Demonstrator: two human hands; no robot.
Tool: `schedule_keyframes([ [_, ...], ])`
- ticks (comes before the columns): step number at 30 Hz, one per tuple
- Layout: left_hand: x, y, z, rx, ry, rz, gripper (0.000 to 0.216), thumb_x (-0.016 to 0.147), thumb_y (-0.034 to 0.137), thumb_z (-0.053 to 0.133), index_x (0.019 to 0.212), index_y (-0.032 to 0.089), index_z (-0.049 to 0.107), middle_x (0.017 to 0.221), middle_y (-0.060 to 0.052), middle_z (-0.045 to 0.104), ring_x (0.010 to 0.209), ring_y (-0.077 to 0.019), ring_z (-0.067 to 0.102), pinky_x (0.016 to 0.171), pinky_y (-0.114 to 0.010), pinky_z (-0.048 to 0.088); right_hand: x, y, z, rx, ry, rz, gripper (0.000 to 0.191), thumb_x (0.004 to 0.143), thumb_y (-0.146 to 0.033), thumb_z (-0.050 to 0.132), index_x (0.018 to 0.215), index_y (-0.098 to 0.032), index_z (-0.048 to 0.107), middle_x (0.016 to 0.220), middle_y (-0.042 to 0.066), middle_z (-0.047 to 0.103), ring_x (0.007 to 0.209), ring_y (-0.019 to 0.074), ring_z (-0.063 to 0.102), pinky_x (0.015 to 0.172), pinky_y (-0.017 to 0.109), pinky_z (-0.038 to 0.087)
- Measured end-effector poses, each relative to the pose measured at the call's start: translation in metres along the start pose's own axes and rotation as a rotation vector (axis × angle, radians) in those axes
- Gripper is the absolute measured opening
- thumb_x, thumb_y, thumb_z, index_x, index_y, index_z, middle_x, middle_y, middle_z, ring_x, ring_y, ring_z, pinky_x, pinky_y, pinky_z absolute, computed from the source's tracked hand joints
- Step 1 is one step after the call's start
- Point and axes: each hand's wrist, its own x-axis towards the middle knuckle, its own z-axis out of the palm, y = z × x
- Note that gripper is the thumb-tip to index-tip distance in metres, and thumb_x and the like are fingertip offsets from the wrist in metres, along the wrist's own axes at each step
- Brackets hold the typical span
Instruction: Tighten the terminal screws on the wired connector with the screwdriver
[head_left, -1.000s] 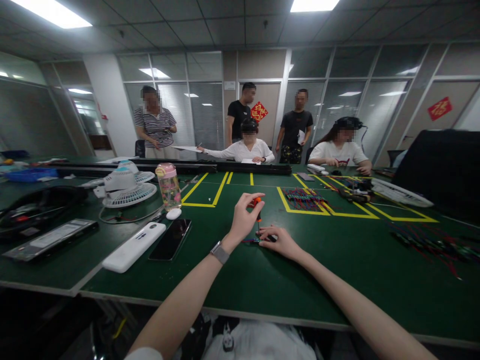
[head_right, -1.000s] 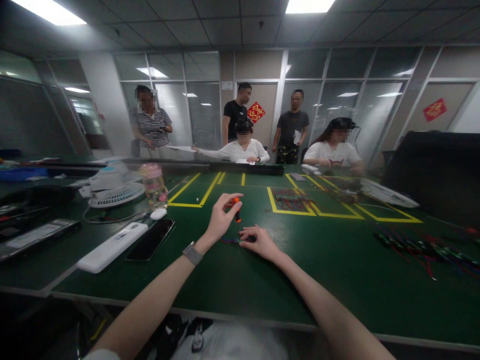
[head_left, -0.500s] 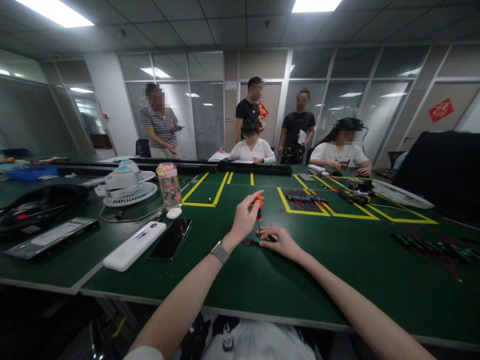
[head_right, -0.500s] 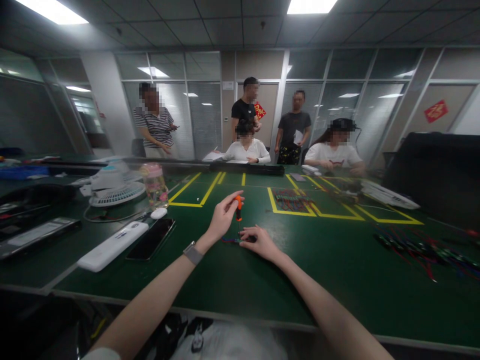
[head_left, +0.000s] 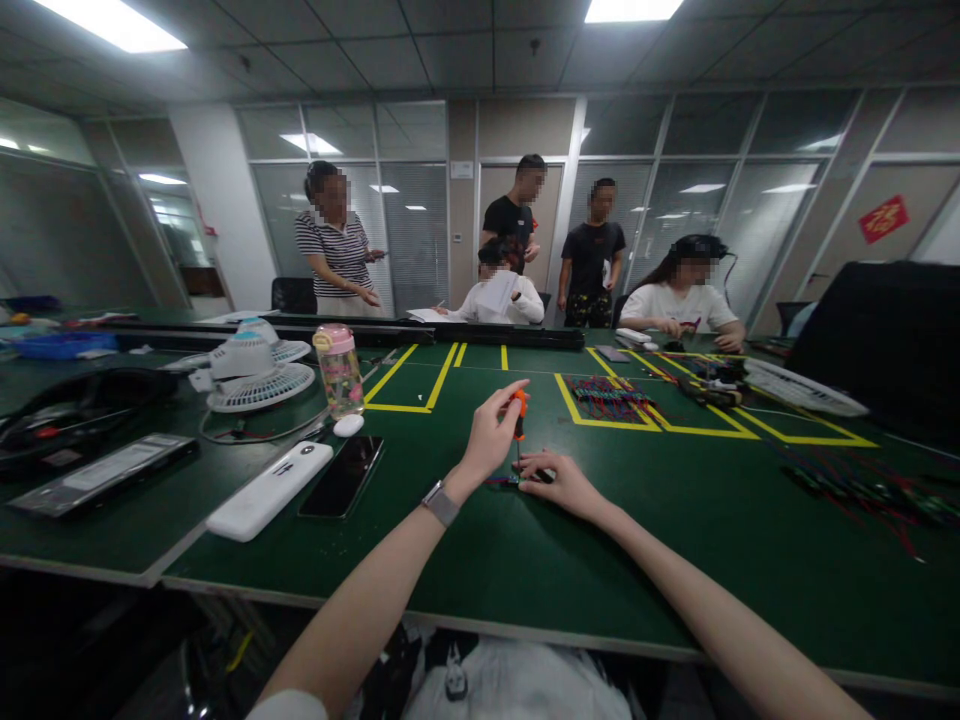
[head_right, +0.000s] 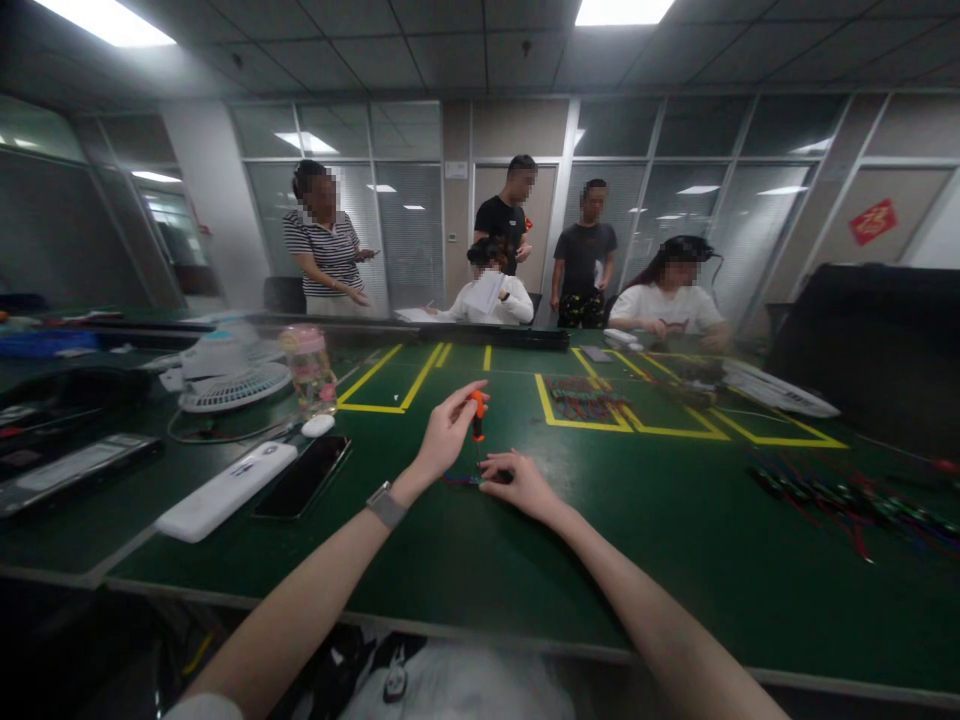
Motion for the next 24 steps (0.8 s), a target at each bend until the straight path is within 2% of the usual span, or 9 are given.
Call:
schedule_keyframes([
  [11, 0.0002, -0.0004, -0.0004, -0.005, -0.001, -0.002, 0.034, 0.092, 0.028, 0.044, 0.122, 0.019, 0.057, 0.107, -0.008, 0.066, 0.094, -0.0159, 0.063, 0.085, -0.028, 0.050, -0.0001, -0.0042, -0.0018, -0.013, -0.001, 0.001, 0.015, 0.070, -0.034, 0.072, 0.080, -0.022, 0.072, 0.105, 0.008, 0.072, 0.113, 0.0276, 0.060, 0.109, 0.053, 0.024],
  [17, -0.0007, -0.0004, -0.0021, 0.001, 0.000, 0.003, 0.035, 0.093, 0.025, 0.042, 0.125, 0.020, 0.056, 0.115, -0.008, 0.063, 0.102, -0.0169, 0.061, 0.088, -0.029, 0.048, 0.0002, -0.0032, -0.0014, -0.007, 0.000, -0.003, 0.016, 0.070, -0.034, 0.071, 0.079, -0.022, 0.072, 0.105, 0.008, 0.072, 0.113, 0.0279, 0.059, 0.109, 0.054, 0.024],
  [24, -0.0009, 0.0032, -0.0020, 0.105, 0.057, 0.071, 0.028, 0.088, 0.024, 0.051, 0.113, 0.020, 0.063, 0.100, -0.005, 0.062, 0.087, -0.0137, 0.060, 0.076, -0.024, 0.050, 0.0008, 0.0002, 0.0005, -0.008, 0.003, -0.005, 0.015, 0.070, -0.034, 0.071, 0.079, -0.022, 0.071, 0.106, 0.008, 0.072, 0.113, 0.0270, 0.059, 0.110, 0.053, 0.023],
])
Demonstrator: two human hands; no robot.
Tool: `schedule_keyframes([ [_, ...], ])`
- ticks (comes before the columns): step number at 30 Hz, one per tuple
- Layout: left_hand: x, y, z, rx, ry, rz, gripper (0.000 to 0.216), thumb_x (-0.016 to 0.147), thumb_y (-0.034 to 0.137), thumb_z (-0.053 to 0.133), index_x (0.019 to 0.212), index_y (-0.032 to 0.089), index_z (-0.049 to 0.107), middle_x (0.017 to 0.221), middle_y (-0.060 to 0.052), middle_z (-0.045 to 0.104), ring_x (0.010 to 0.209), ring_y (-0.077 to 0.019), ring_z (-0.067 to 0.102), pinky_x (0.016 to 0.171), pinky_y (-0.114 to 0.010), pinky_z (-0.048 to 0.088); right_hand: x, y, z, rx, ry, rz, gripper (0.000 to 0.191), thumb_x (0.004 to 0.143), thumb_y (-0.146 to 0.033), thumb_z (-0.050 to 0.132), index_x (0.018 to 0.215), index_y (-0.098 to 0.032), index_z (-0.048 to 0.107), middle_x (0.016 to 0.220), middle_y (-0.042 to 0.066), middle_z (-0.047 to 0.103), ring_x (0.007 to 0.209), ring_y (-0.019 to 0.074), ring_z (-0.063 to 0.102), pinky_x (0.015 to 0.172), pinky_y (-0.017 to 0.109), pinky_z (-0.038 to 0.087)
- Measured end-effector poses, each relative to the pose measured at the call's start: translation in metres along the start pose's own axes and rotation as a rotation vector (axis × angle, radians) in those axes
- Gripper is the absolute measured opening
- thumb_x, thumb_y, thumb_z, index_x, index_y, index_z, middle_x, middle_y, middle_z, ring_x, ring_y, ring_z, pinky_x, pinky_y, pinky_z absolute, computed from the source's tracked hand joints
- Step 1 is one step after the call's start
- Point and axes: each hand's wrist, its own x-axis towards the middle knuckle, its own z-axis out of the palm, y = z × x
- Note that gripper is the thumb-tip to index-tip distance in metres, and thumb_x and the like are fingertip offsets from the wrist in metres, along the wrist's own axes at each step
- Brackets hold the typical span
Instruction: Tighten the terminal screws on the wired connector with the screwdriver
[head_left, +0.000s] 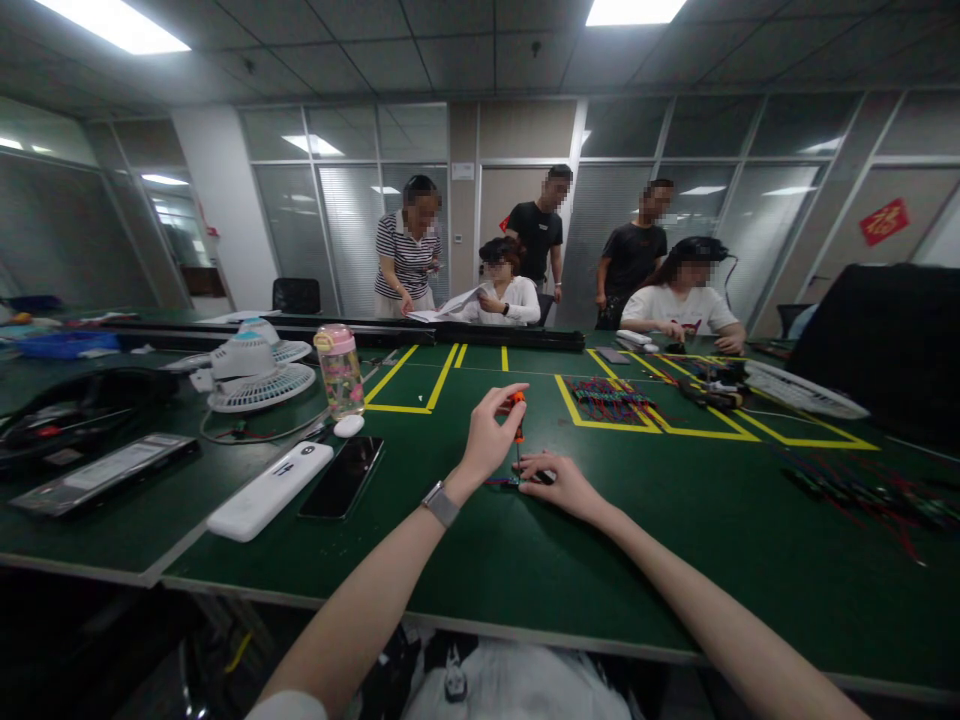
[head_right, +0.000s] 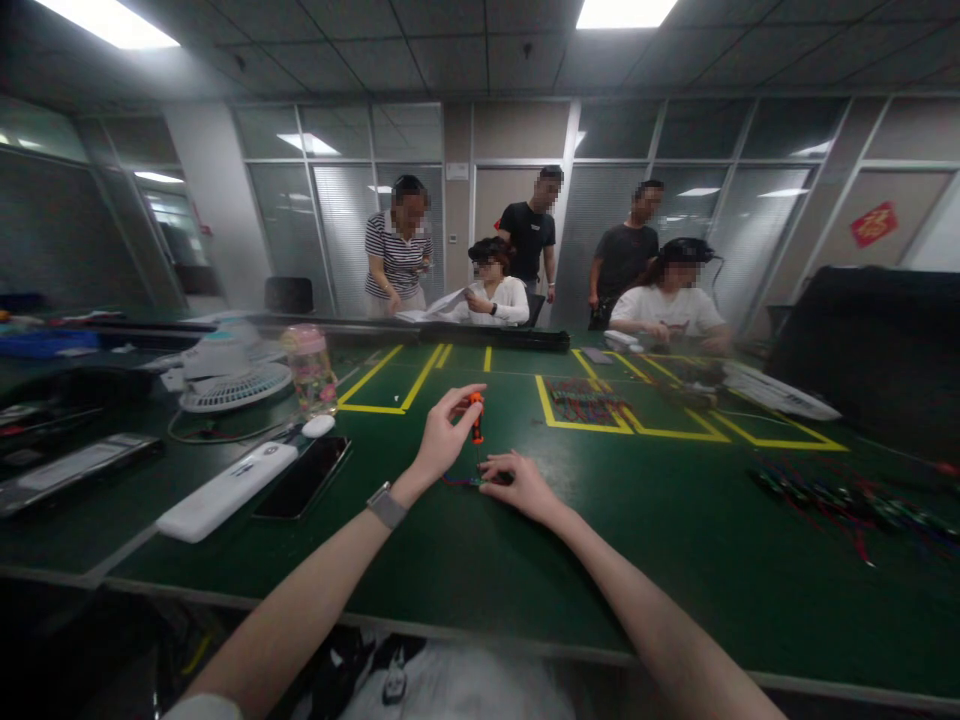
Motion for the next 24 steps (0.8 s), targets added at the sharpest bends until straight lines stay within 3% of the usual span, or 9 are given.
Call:
schedule_keyframes([
  [15, -0.0002, 0.0005, 0.0003, -0.050, -0.013, -0.028, 0.032, 0.093, 0.027, 0.043, 0.119, 0.021, 0.059, 0.106, -0.006, 0.063, 0.095, -0.0148, 0.060, 0.081, -0.026, 0.048, -0.0006, -0.0040, -0.0016, 0.000, -0.001, 0.004, 0.018, 0.070, -0.036, 0.071, 0.079, -0.021, 0.072, 0.105, 0.009, 0.072, 0.112, 0.0271, 0.060, 0.109, 0.053, 0.024],
  [22, -0.0014, 0.0028, -0.0008, 0.056, 0.046, 0.029, 0.023, 0.085, 0.030, 0.058, 0.104, 0.021, 0.066, 0.094, -0.004, 0.057, 0.084, -0.0137, 0.057, 0.075, -0.025, 0.048, -0.0004, -0.0020, -0.0016, -0.003, -0.014, -0.001, 0.016, 0.071, -0.036, 0.071, 0.080, -0.022, 0.072, 0.106, 0.008, 0.072, 0.113, 0.0269, 0.059, 0.109, 0.053, 0.024],
  [24, -0.0017, 0.0029, -0.0010, 0.065, 0.044, 0.030, 0.024, 0.087, 0.032, 0.055, 0.106, 0.021, 0.066, 0.096, -0.004, 0.056, 0.086, -0.0136, 0.057, 0.076, -0.025, 0.048, -0.0004, -0.0016, -0.0011, -0.004, -0.012, 0.001, 0.016, 0.071, -0.036, 0.071, 0.080, -0.023, 0.072, 0.106, 0.008, 0.072, 0.113, 0.0268, 0.059, 0.109, 0.053, 0.024],
])
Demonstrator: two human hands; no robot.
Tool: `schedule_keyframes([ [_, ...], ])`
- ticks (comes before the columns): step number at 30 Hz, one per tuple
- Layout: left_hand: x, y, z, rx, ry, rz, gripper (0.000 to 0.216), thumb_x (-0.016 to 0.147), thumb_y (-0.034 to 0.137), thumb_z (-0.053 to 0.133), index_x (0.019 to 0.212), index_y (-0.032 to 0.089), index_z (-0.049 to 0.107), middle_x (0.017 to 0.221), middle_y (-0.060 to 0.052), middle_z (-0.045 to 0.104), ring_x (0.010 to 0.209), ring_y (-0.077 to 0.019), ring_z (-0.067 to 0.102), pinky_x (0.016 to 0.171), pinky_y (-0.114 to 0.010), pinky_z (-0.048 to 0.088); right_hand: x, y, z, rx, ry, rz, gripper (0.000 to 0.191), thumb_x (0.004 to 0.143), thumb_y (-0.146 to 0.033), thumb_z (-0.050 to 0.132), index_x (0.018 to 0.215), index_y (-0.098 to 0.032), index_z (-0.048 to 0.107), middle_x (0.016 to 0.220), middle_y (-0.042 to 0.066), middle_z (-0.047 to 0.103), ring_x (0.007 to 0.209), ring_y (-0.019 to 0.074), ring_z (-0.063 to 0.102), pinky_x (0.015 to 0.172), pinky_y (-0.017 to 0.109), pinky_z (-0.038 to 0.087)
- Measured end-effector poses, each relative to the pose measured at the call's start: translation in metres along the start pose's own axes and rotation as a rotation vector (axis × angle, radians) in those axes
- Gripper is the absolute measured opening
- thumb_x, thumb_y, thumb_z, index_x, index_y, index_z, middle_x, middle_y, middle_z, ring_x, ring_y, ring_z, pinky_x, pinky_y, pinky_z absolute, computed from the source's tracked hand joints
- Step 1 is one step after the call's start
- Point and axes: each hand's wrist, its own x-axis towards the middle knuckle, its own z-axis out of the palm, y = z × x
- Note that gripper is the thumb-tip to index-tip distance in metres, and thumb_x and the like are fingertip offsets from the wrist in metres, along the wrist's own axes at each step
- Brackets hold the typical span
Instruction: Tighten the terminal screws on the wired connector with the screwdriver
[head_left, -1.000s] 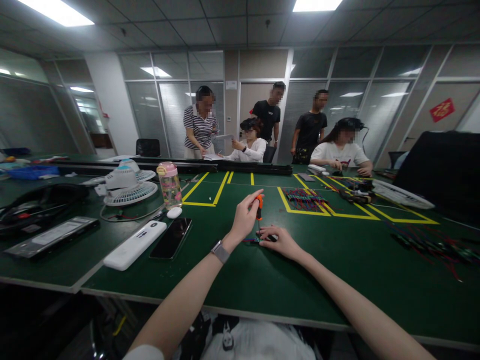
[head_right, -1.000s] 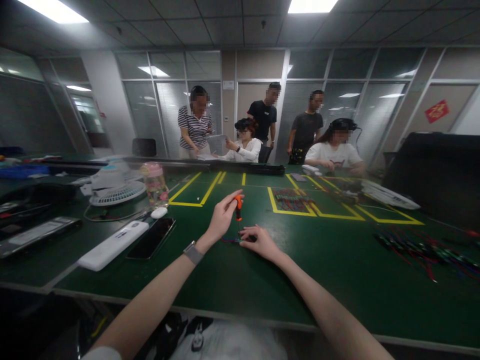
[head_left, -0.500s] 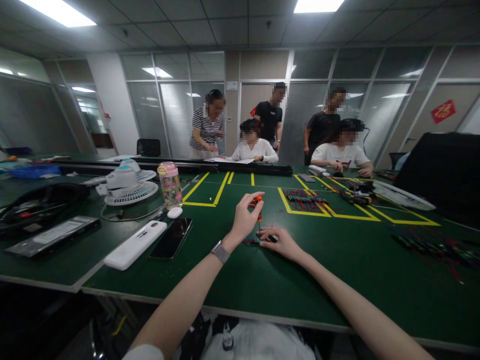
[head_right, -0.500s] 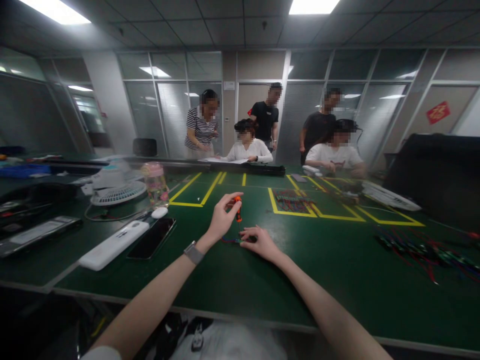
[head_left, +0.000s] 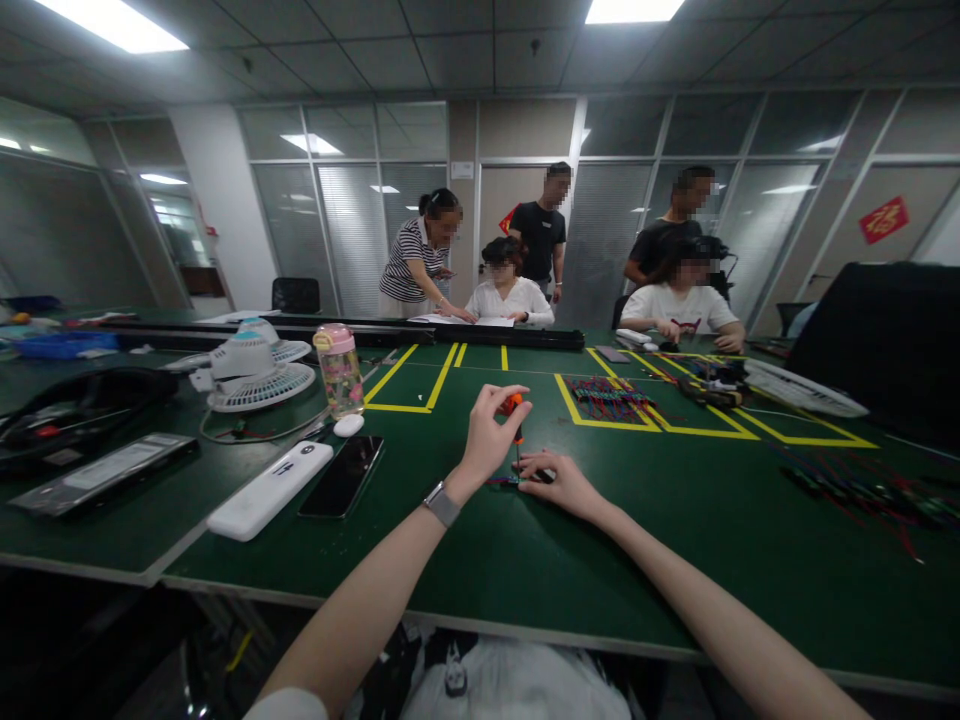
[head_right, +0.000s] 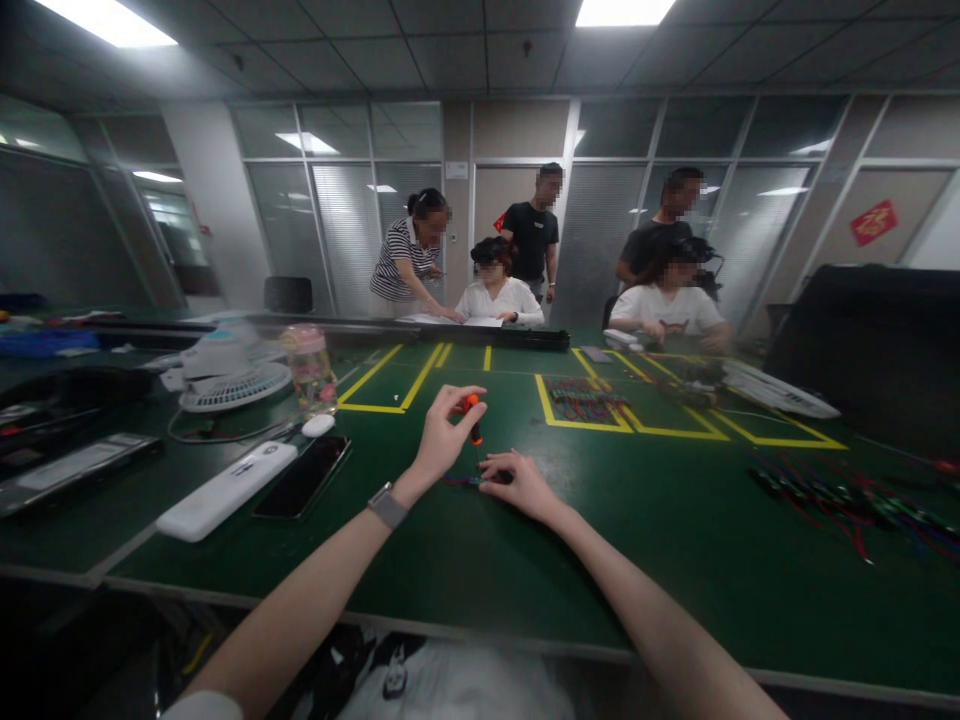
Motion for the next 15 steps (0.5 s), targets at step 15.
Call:
schedule_keyframes([
  [15, 0.0017, 0.0015, 0.0002, -0.038, -0.045, -0.004, 0.029, 0.092, 0.026, 0.044, 0.113, 0.022, 0.063, 0.105, -0.006, 0.058, 0.096, -0.0142, 0.057, 0.084, -0.026, 0.046, -0.0022, -0.0042, -0.0009, -0.016, 0.018, -0.020, 0.022, 0.071, -0.034, 0.071, 0.090, -0.023, 0.072, 0.105, 0.007, 0.072, 0.112, 0.0274, 0.060, 0.109, 0.055, 0.023],
])
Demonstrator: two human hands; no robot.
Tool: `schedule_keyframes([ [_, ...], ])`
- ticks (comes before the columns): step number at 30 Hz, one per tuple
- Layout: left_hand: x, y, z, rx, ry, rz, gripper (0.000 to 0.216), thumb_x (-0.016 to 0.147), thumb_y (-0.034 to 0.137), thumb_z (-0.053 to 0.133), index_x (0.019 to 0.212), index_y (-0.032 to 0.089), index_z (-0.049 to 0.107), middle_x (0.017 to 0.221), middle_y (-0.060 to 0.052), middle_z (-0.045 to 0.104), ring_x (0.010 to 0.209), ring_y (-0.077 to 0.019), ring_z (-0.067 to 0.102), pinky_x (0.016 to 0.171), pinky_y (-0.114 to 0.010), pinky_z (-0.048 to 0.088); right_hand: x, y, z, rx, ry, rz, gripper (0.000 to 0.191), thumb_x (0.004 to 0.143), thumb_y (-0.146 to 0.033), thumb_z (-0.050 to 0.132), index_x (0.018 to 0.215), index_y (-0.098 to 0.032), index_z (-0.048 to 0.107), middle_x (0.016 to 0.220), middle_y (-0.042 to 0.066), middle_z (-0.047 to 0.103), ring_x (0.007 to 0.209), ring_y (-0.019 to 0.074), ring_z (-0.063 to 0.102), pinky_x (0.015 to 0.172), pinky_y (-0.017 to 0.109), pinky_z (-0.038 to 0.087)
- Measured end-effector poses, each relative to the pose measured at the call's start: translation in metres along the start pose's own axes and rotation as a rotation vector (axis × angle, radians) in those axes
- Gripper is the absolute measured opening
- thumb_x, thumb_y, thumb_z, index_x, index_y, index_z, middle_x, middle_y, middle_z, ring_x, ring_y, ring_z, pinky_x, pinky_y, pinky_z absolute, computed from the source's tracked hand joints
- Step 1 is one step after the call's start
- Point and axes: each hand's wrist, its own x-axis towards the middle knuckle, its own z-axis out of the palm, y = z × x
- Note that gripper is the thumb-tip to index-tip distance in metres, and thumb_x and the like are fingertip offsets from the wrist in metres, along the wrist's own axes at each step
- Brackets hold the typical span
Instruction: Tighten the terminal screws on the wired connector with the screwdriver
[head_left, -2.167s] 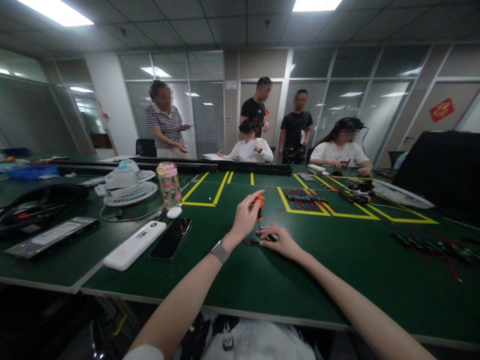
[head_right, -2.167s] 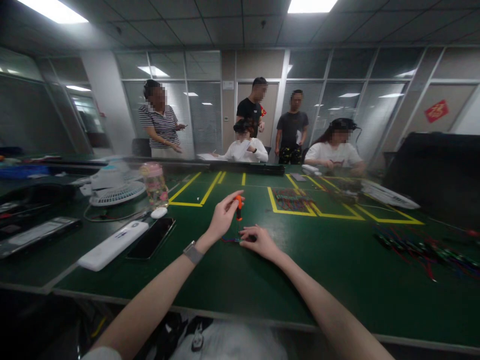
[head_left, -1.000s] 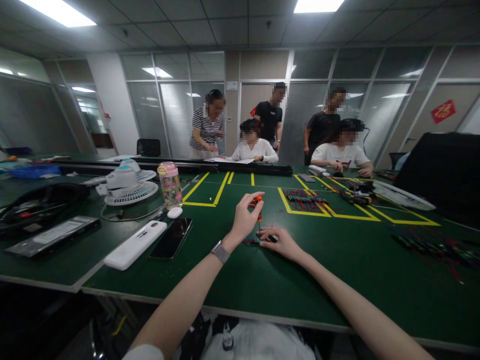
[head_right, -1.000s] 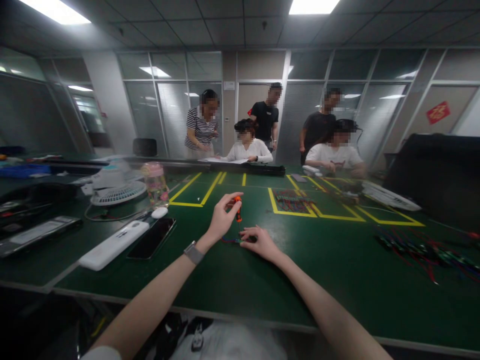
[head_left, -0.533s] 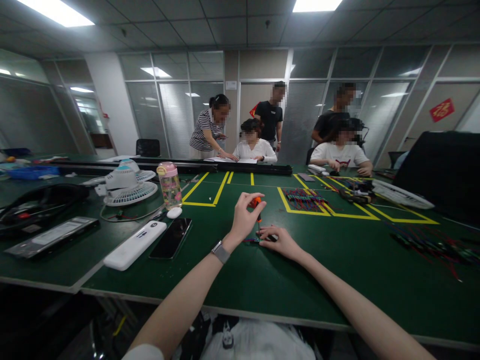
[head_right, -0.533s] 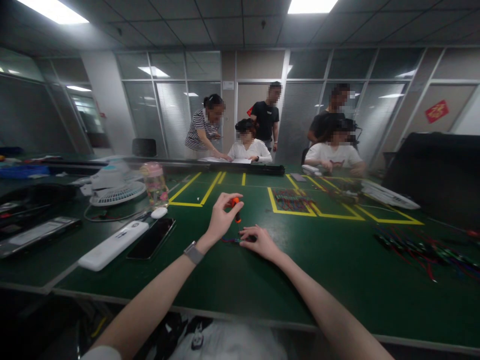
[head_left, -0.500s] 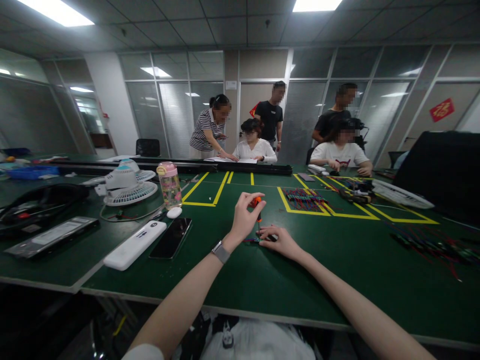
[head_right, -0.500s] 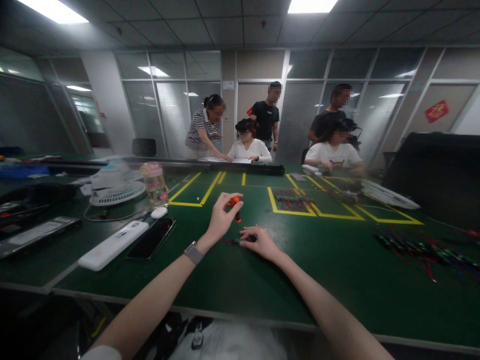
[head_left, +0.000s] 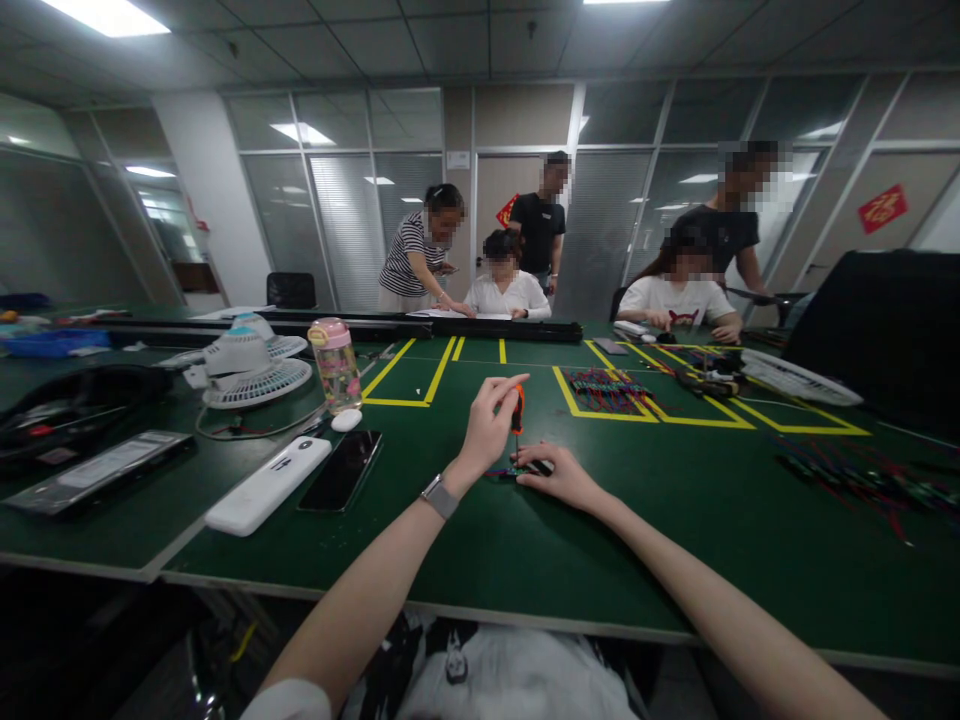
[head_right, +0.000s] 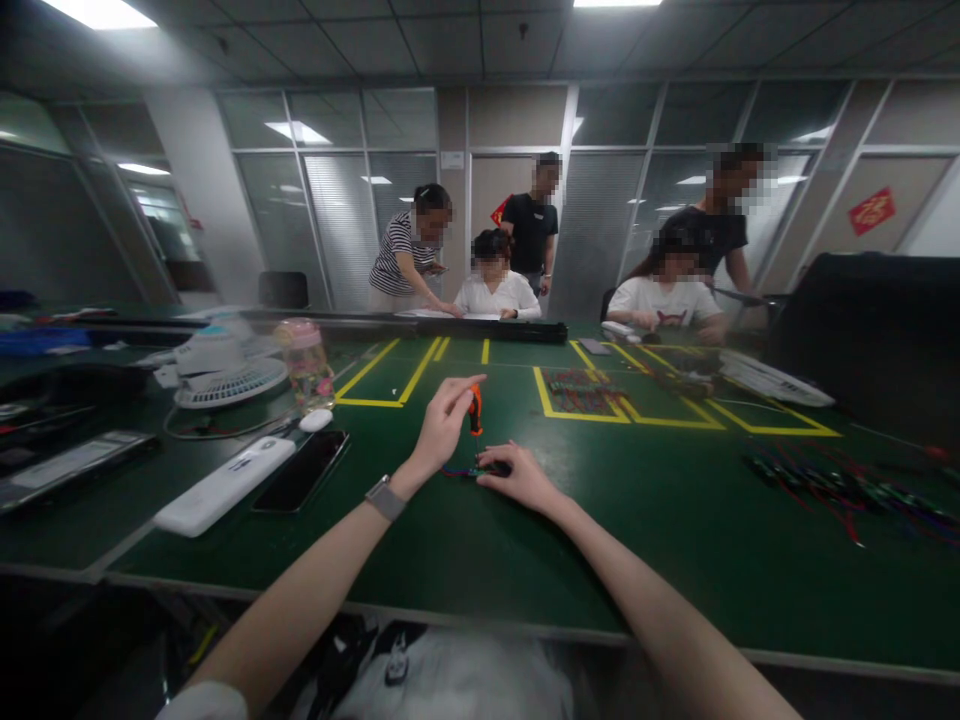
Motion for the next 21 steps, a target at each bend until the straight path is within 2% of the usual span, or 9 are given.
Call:
schedule_keyframes([
  [2, 0.0001, 0.0003, 0.0002, -0.045, -0.040, -0.002, 0.032, 0.094, 0.022, 0.040, 0.120, 0.022, 0.059, 0.110, -0.006, 0.060, 0.101, -0.0146, 0.057, 0.089, -0.027, 0.045, 0.0001, -0.0006, -0.0002, 0.003, -0.002, -0.003, 0.019, 0.072, -0.034, 0.070, 0.088, -0.023, 0.072, 0.105, 0.007, 0.072, 0.111, 0.0271, 0.060, 0.109, 0.055, 0.023],
  [4, 0.0000, -0.0003, 0.0007, -0.068, -0.051, -0.005, 0.032, 0.093, 0.023, 0.042, 0.120, 0.021, 0.059, 0.107, -0.006, 0.062, 0.097, -0.0144, 0.058, 0.085, -0.026, 0.046, 0.0004, -0.0005, -0.0004, 0.004, -0.007, -0.004, 0.017, 0.073, -0.034, 0.070, 0.086, -0.023, 0.072, 0.106, 0.008, 0.071, 0.111, 0.0268, 0.060, 0.109, 0.055, 0.023],
  [9, -0.0008, -0.0012, 0.0010, -0.010, 0.013, 0.015, 0.025, 0.087, 0.029, 0.054, 0.108, 0.021, 0.066, 0.097, -0.005, 0.058, 0.088, -0.0138, 0.057, 0.076, -0.024, 0.048, 0.0013, 0.0010, -0.0003, 0.003, -0.013, -0.001, 0.016, 0.073, -0.034, 0.070, 0.085, -0.023, 0.073, 0.106, 0.008, 0.071, 0.112, 0.0267, 0.060, 0.109, 0.056, 0.022],
  [15, -0.0001, -0.0019, 0.0016, -0.087, -0.034, -0.033, 0.032, 0.093, 0.026, 0.042, 0.120, 0.022, 0.059, 0.108, -0.006, 0.063, 0.098, -0.0154, 0.059, 0.085, -0.027, 0.047, 0.0010, -0.0003, -0.0011, -0.002, -0.020, -0.014, 0.016, 0.074, -0.035, 0.069, 0.085, -0.024, 0.073, 0.106, 0.008, 0.072, 0.111, 0.0267, 0.060, 0.109, 0.055, 0.024],
  [21, -0.0002, -0.0017, 0.0014, -0.018, 0.019, -0.002, 0.025, 0.087, 0.028, 0.053, 0.107, 0.020, 0.066, 0.096, -0.005, 0.060, 0.087, -0.0139, 0.058, 0.076, -0.024, 0.048, 0.0013, 0.0022, -0.0009, -0.010, -0.020, -0.018, 0.018, 0.074, -0.036, 0.069, 0.086, -0.024, 0.073, 0.106, 0.008, 0.072, 0.111, 0.0266, 0.060, 0.109, 0.055, 0.024],
])
